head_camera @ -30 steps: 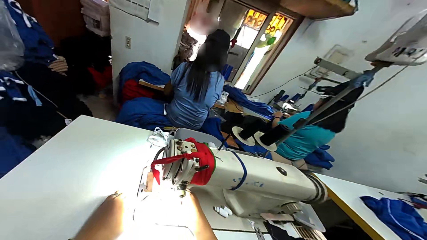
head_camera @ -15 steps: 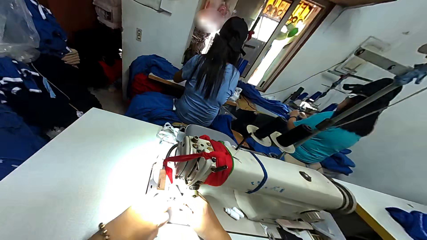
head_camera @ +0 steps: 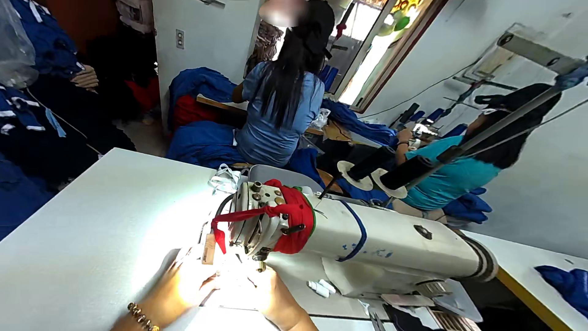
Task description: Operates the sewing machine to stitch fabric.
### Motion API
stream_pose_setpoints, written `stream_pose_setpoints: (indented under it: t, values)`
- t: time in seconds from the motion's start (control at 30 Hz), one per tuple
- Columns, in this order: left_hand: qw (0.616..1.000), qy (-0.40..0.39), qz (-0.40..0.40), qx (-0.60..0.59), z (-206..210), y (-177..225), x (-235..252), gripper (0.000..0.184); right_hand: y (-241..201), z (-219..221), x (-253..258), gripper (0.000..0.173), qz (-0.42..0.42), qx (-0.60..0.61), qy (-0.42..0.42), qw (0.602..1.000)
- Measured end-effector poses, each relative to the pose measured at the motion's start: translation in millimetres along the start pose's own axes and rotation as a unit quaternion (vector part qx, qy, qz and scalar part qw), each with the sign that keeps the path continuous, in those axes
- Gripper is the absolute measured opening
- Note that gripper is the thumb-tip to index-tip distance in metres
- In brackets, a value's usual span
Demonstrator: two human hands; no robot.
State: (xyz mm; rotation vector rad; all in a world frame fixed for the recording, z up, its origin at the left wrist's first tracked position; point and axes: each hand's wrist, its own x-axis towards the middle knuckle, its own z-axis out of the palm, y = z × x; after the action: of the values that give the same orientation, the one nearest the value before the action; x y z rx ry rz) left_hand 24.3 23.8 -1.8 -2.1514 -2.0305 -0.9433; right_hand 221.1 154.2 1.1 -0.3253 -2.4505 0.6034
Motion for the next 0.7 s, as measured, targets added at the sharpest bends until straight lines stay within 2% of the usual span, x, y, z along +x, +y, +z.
stream_pose_setpoints:
  t: [0.13, 0.2, 0.37, 0.47, 0.53, 0.6, 0.63, 0.7]
  values:
    - [0.996, -0.047, -0.041, -0.063, 0.6, 1.5, -1.5, 0.026, 7.2, 3.0, -1.4, 0.011, 0.013, 0.059, 0.005, 0.998]
    - [0.997, -0.03, -0.002, -0.066, 3.6, 2.6, -3.8, 0.02, 9.8, 1.5, -1.5, 0.013, 0.018, 0.063, -0.014, 0.998]
    - [0.995, -0.003, 0.093, -0.043, 8.5, -2.5, -3.4, 0.02, 12.6, -5.5, 2.5, 0.011, 0.007, 0.078, -0.038, 0.996]
    - [0.995, -0.014, 0.061, -0.08, 9.8, -5.4, -1.8, 0.022, 15.3, -2.8, 5.6, 0.013, -0.008, 0.118, -0.043, 0.992]
    - [0.995, -0.023, -0.005, -0.101, 11.6, -4.6, -2.1, 0.026, 14.0, 2.0, 5.6, 0.014, -0.003, 0.105, -0.024, 0.994]
    - [0.994, 0.008, -0.069, -0.089, 17.1, -3.2, -2.5, 0.031, 5.5, 7.5, 4.9, 0.014, 0.048, 0.074, 0.024, 0.996]
    - [0.992, 0.027, -0.093, -0.076, 19.1, -1.5, -2.3, 0.032, -1.6, 10.8, 5.0, 0.018, 0.104, 0.085, 0.048, 0.99]
    - [0.99, 0.062, -0.111, -0.057, 20.6, 2.9, -1.1, 0.031, -16.2, 13.9, 6.1, 0.027, 0.24, 0.182, 0.06, 0.952]
